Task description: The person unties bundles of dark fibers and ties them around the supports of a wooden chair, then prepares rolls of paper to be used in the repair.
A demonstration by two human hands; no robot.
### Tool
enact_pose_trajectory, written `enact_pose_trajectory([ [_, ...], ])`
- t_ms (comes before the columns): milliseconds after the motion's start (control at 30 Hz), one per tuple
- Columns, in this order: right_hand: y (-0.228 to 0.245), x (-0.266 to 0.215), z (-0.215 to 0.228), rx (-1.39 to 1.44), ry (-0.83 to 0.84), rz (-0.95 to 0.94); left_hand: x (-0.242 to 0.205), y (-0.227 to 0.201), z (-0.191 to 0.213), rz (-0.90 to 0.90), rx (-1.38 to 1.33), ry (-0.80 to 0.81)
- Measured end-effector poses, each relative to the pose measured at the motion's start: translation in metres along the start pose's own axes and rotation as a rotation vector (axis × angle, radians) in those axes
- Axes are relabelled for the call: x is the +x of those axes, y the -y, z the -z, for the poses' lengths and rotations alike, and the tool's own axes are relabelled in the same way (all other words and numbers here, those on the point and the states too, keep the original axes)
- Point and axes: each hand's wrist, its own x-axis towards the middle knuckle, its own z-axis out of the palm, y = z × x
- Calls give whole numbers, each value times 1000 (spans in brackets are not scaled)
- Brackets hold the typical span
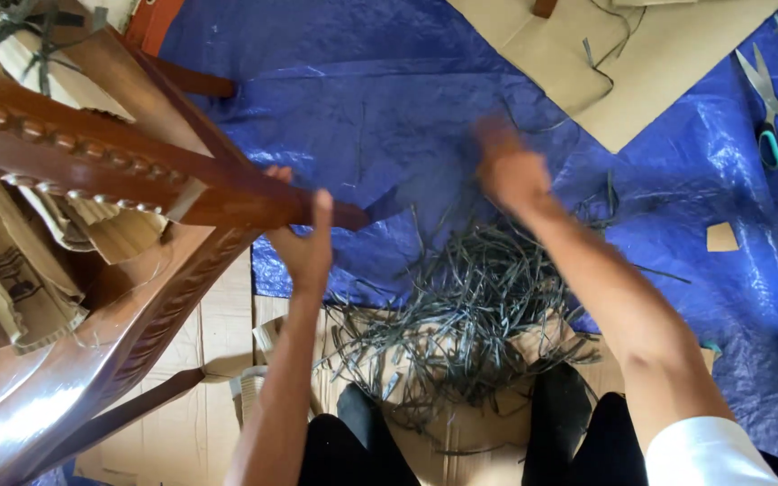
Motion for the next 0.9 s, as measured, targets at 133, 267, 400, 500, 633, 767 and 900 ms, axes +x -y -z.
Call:
enact_pose_trajectory([
  [133,-54,10,8,-160,-154,-242,-71,51,33,-88,510,83],
  [267,-19,-29,-9,-170,-14,-255,-179,122,70,325,726,88],
  [400,83,-83,-26,-165,166,-200,-244,130,54,378,1017,252],
  [500,139,-115,-32,-159,393,25,-256,117,34,175,811,256],
  [633,192,-134,-6,16,-347,304,-259,97,40,117,723,331],
  [767,200,-111,33,220,47,-191,-257,147,57,222,660,120],
  [900,185,-104,64,420,190,-165,-261,165,84,373,674,147],
])
